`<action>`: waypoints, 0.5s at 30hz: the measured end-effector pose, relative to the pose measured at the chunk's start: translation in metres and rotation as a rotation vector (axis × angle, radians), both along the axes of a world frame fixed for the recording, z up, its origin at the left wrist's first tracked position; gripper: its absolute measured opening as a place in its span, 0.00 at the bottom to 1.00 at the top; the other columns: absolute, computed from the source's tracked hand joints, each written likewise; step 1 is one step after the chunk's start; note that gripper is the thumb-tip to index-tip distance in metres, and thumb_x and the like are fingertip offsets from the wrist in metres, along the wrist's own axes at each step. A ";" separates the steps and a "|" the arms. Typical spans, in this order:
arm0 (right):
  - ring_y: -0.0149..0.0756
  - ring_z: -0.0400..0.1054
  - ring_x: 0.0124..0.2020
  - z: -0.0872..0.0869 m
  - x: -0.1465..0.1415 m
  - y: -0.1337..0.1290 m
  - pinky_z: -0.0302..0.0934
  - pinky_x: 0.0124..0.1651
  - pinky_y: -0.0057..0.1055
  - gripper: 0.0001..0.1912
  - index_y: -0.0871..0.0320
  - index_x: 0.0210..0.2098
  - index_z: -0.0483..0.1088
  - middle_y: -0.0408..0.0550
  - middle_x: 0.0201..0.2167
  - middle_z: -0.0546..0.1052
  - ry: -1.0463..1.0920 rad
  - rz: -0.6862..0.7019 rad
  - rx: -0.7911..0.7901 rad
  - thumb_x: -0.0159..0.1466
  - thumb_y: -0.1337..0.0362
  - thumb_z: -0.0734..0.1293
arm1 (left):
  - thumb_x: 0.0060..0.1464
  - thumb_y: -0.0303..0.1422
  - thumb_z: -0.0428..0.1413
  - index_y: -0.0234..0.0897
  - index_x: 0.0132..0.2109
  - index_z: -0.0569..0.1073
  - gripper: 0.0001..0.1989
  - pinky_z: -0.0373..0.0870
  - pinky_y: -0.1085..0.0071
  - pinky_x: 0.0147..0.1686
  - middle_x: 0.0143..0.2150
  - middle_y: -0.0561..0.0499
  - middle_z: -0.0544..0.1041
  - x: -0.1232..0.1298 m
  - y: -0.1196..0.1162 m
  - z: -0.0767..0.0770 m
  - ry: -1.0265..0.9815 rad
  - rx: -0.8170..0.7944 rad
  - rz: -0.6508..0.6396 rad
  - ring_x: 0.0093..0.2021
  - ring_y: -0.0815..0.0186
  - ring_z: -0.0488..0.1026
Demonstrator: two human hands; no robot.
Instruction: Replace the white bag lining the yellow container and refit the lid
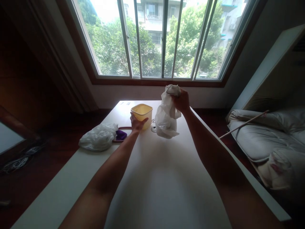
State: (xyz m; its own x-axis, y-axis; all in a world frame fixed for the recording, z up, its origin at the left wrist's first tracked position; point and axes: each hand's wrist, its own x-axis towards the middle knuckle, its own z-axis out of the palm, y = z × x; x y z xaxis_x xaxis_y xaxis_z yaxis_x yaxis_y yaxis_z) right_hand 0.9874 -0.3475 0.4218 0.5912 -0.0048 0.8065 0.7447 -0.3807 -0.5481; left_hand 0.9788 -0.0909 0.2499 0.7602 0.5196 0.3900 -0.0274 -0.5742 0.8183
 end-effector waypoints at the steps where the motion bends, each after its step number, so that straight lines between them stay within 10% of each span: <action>1: 0.38 0.69 0.31 -0.001 0.000 0.001 0.65 0.40 0.36 0.08 0.59 0.34 0.73 0.45 0.28 0.77 0.009 0.011 -0.005 0.58 0.62 0.66 | 0.45 0.49 0.67 0.35 0.74 0.39 0.61 0.58 0.52 0.67 0.70 0.34 0.55 0.000 0.000 -0.001 0.015 0.009 0.000 0.70 0.45 0.54; 15: 0.39 0.71 0.33 -0.012 -0.011 0.017 0.65 0.41 0.37 0.09 0.59 0.37 0.75 0.47 0.31 0.78 0.090 0.060 -0.053 0.58 0.63 0.66 | 0.52 0.51 0.61 0.46 0.73 0.51 0.48 0.50 0.37 0.69 0.73 0.44 0.55 -0.020 -0.004 0.009 0.228 0.263 -0.154 0.73 0.40 0.46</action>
State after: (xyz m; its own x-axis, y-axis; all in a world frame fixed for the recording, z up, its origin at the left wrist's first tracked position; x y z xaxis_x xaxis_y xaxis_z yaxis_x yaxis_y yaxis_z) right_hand 0.9767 -0.3305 0.4100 0.6588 0.0743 0.7487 0.7161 -0.3669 -0.5937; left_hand 0.9584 -0.0947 0.2592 0.9041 0.2974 0.3069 0.0360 -0.7685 0.6388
